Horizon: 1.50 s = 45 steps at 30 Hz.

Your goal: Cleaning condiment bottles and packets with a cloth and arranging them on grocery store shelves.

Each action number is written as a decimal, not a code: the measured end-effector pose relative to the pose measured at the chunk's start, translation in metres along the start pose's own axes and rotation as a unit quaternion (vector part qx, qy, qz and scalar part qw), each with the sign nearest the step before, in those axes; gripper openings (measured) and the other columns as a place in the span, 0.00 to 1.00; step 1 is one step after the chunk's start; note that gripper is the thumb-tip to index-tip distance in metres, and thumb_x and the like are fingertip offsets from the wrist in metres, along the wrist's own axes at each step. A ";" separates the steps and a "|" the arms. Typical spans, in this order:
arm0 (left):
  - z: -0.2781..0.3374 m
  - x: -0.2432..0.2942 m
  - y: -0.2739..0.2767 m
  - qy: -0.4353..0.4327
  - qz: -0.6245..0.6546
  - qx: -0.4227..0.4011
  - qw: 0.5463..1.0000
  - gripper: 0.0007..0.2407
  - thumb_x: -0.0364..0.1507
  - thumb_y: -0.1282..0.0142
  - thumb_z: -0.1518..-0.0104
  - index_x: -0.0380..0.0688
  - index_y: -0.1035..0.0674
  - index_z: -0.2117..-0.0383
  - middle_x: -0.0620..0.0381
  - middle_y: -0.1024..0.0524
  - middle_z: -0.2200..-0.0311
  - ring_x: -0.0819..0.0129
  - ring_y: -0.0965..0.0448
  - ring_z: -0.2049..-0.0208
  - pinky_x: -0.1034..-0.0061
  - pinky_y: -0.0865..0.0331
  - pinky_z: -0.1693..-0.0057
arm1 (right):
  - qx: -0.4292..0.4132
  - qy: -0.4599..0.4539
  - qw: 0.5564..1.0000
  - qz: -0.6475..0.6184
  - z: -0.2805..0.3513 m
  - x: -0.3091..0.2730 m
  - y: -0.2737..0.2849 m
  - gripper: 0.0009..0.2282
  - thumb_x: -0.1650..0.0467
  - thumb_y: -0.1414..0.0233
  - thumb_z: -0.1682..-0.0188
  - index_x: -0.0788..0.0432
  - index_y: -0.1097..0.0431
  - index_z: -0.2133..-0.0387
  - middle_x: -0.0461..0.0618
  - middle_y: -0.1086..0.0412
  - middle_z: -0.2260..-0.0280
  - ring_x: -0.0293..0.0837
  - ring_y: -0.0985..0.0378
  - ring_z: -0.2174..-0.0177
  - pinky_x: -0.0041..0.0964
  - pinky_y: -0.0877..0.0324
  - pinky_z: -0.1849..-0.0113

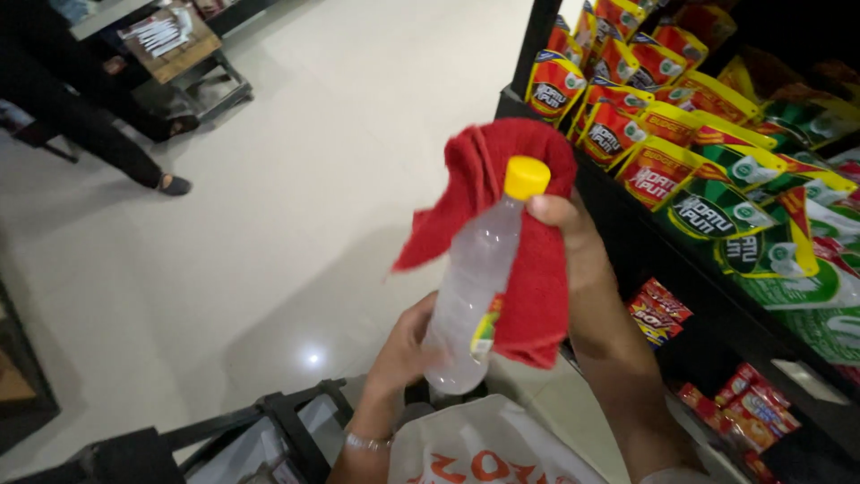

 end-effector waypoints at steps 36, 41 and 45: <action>-0.021 -0.002 0.001 -0.113 -0.039 0.124 0.985 0.40 0.36 0.26 0.53 0.36 0.38 0.34 0.53 0.29 0.43 0.65 0.28 0.41 0.71 0.33 0.36 | 0.220 0.051 0.970 -0.084 0.014 0.048 0.045 0.37 0.52 0.44 0.53 0.57 0.44 0.33 0.54 0.36 0.38 0.51 0.31 0.42 0.48 0.35 0.40; -0.022 0.042 -0.014 -0.163 -0.306 0.323 0.880 0.36 0.29 0.27 0.56 0.34 0.34 0.40 0.46 0.23 0.50 0.63 0.21 0.49 0.68 0.26 0.43 | 0.204 0.107 0.972 0.035 0.024 0.089 0.070 0.45 0.45 0.44 0.58 0.55 0.50 0.31 0.53 0.39 0.37 0.52 0.35 0.40 0.52 0.37 0.39; -0.019 0.032 -0.011 -0.144 -0.337 0.349 0.863 0.35 0.30 0.27 0.53 0.35 0.36 0.39 0.47 0.21 0.50 0.63 0.18 0.48 0.69 0.24 0.42 | 0.139 0.218 0.929 0.267 0.024 0.110 0.117 0.50 0.46 0.36 0.60 0.57 0.53 0.28 0.53 0.41 0.37 0.51 0.38 0.39 0.54 0.39 0.38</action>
Point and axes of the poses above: each hand's wrist, its own z-axis away from the middle knuckle, its own y-axis out of the back of the hand, x = y × z, the point moved 5 cm from there along -z, towards the middle knuckle
